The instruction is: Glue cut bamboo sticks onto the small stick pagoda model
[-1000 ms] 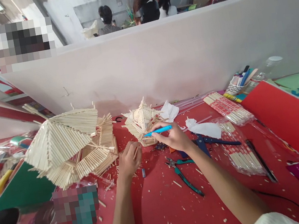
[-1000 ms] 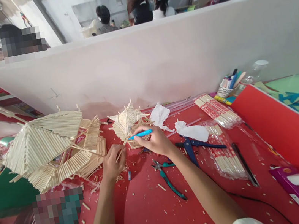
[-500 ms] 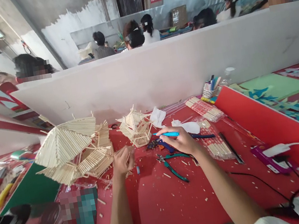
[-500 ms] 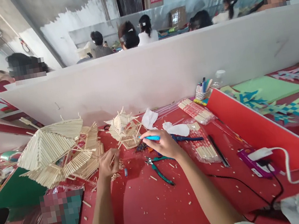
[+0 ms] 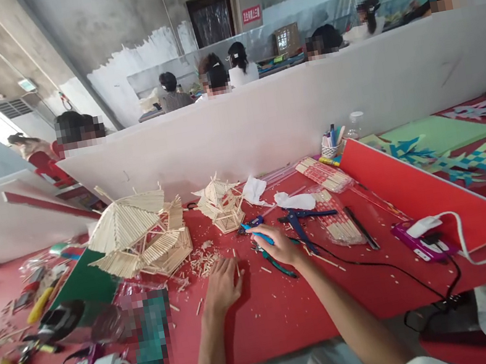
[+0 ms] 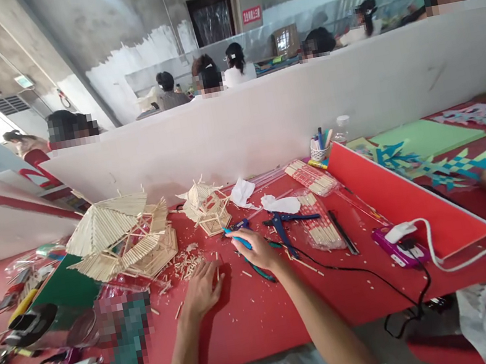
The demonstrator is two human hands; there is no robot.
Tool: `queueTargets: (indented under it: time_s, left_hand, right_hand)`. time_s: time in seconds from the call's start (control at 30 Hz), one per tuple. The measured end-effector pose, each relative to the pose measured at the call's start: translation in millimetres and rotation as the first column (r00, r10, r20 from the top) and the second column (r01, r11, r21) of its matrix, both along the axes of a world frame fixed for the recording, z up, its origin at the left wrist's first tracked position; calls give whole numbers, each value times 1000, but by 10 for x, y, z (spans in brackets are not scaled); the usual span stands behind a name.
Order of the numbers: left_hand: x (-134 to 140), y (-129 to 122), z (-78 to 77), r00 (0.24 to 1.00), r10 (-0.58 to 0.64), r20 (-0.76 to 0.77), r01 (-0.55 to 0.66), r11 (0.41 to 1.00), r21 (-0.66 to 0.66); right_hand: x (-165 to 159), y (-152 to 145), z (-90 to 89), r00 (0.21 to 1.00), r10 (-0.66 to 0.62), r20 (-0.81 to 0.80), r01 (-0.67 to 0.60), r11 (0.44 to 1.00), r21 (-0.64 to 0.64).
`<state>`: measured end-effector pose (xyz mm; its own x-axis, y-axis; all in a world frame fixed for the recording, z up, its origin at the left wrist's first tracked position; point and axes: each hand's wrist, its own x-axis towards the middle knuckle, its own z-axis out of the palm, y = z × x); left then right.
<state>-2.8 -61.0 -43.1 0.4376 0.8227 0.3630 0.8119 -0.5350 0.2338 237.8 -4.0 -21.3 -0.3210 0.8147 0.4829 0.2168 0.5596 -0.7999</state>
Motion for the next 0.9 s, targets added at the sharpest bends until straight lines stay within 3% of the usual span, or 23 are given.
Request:
queueTargets:
  time_s: [0.27,0.33,0.5,0.9]
  left_hand:
    - [-68,-45,34,995,-100,-22,98,991,-88]
    - [-91,-25,18,998,-56,32,58,996,-68]
    - [-206,70,-114,975,196,105,-197,980,0]
    - [-168,170,-257,970,160,181,-159,987,-20]
  right_hand:
    - [13,-13,-38,987,-7,161,-11,994,110]
    - [8,-6,-47,983,-5,185,-17,993,116]
    - [-26,4,-91,979,14,204,-36,994,103]
    - [-8,99,-229,951,10,309,-54,989,135]
